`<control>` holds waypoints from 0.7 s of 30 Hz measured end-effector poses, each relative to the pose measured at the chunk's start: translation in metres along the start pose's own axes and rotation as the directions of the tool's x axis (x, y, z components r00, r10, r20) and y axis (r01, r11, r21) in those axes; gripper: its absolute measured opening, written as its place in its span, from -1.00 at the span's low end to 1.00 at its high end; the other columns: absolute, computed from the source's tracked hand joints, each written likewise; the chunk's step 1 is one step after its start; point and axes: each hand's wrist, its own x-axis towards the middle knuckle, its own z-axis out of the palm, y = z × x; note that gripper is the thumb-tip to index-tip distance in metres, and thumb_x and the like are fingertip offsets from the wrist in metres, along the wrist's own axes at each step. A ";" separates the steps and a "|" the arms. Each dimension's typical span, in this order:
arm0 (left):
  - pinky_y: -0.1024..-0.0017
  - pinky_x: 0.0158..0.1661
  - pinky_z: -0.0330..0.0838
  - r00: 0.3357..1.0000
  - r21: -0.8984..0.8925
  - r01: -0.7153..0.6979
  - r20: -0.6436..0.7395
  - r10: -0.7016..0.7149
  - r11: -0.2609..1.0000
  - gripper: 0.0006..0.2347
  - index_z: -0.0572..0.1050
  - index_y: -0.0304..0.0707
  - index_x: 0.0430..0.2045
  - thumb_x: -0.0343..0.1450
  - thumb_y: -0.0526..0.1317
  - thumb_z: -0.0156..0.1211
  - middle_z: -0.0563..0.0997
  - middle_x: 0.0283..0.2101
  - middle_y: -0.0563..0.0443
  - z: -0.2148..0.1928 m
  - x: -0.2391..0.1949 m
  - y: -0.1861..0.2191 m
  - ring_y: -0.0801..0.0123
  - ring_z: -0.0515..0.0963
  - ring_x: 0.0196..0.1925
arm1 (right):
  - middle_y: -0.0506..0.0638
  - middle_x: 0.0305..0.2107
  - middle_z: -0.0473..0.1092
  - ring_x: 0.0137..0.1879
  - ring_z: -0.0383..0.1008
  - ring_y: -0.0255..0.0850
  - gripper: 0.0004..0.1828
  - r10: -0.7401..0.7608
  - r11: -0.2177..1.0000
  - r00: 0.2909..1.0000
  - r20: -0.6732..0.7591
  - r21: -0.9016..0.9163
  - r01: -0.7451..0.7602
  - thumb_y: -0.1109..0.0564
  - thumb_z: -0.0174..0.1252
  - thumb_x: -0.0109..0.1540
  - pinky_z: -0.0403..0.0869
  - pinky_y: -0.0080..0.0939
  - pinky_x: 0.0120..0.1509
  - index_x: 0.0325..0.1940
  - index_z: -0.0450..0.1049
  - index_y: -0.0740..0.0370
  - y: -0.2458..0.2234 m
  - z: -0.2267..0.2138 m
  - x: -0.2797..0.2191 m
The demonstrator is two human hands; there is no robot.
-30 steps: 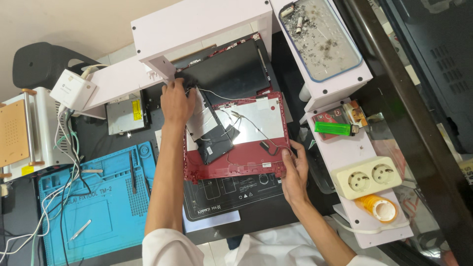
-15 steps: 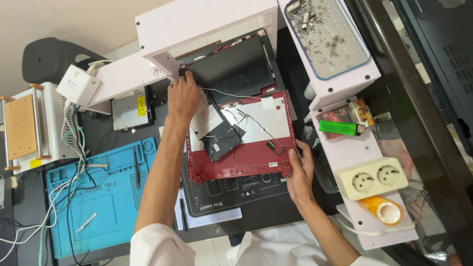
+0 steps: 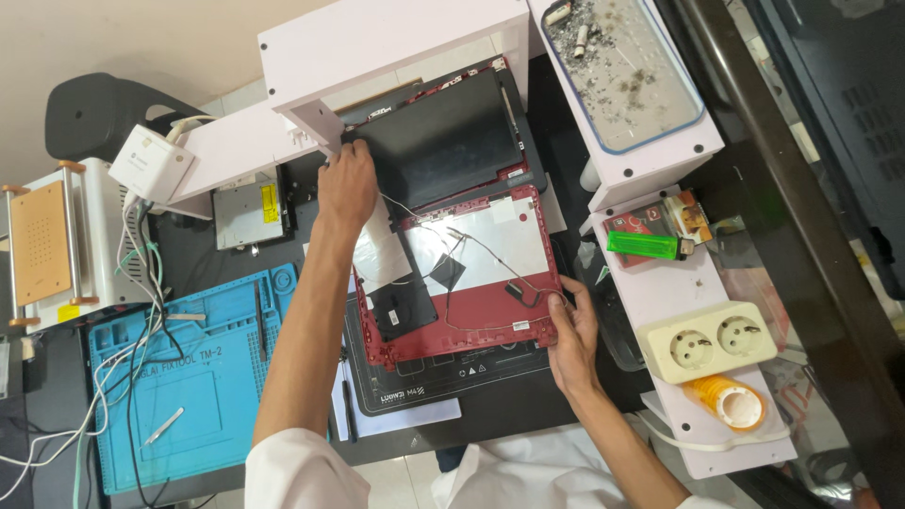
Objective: The person disassembles a red laptop, removing the back cover and a motherboard. They then handle the laptop's screen assembly, detaching a ribbon cable and peeling back a white protective film from the screen's surface.
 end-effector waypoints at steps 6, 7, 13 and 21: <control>0.07 -0.03 0.49 0.989 -0.016 -0.076 -0.128 0.074 0.997 -0.56 0.40 -0.32 0.14 0.32 -0.48 0.16 0.47 0.07 -0.30 -0.001 0.017 0.007 -0.15 0.53 0.09 | 0.10 -0.08 0.48 -0.02 0.53 -0.31 -0.67 0.021 1.000 1.000 0.003 0.001 -0.021 0.18 -0.03 0.43 0.54 -0.27 0.02 0.27 0.27 0.31 0.000 -0.003 0.000; 0.04 0.00 0.48 0.991 -0.015 -0.065 -0.119 0.063 0.998 -0.54 0.40 -0.28 0.20 0.35 -0.48 0.16 0.45 0.09 -0.29 0.000 0.019 0.009 -0.14 0.52 0.10 | 0.10 -0.08 0.48 -0.03 0.53 -0.31 -0.67 0.025 1.000 1.000 0.007 -0.001 -0.025 0.18 -0.03 0.43 0.54 -0.27 0.01 0.27 0.27 0.31 0.000 -0.004 0.000; -0.17 -0.03 0.37 0.990 -0.105 -0.023 -0.140 0.008 0.994 -0.63 0.41 -0.25 0.21 0.47 -0.31 0.11 0.40 0.13 -0.32 0.008 0.013 0.013 -0.21 0.42 0.17 | 0.09 -0.09 0.48 -0.04 0.52 -0.33 -0.66 0.037 0.999 0.999 0.012 0.001 -0.037 0.17 -0.04 0.43 0.53 -0.29 0.00 0.28 0.26 0.31 0.001 -0.013 0.000; -0.09 -0.07 0.39 0.976 -0.252 -0.012 -0.214 -0.043 0.968 -0.75 0.51 -0.28 -0.06 0.50 -0.12 0.15 0.47 0.07 -0.21 -0.024 -0.020 0.004 -0.09 0.47 0.12 | 0.08 -0.06 0.48 0.01 0.52 -0.32 -0.66 0.068 0.998 0.998 0.007 -0.007 -0.068 0.16 -0.03 0.42 0.53 -0.28 0.09 0.27 0.27 0.28 -0.001 -0.017 -0.009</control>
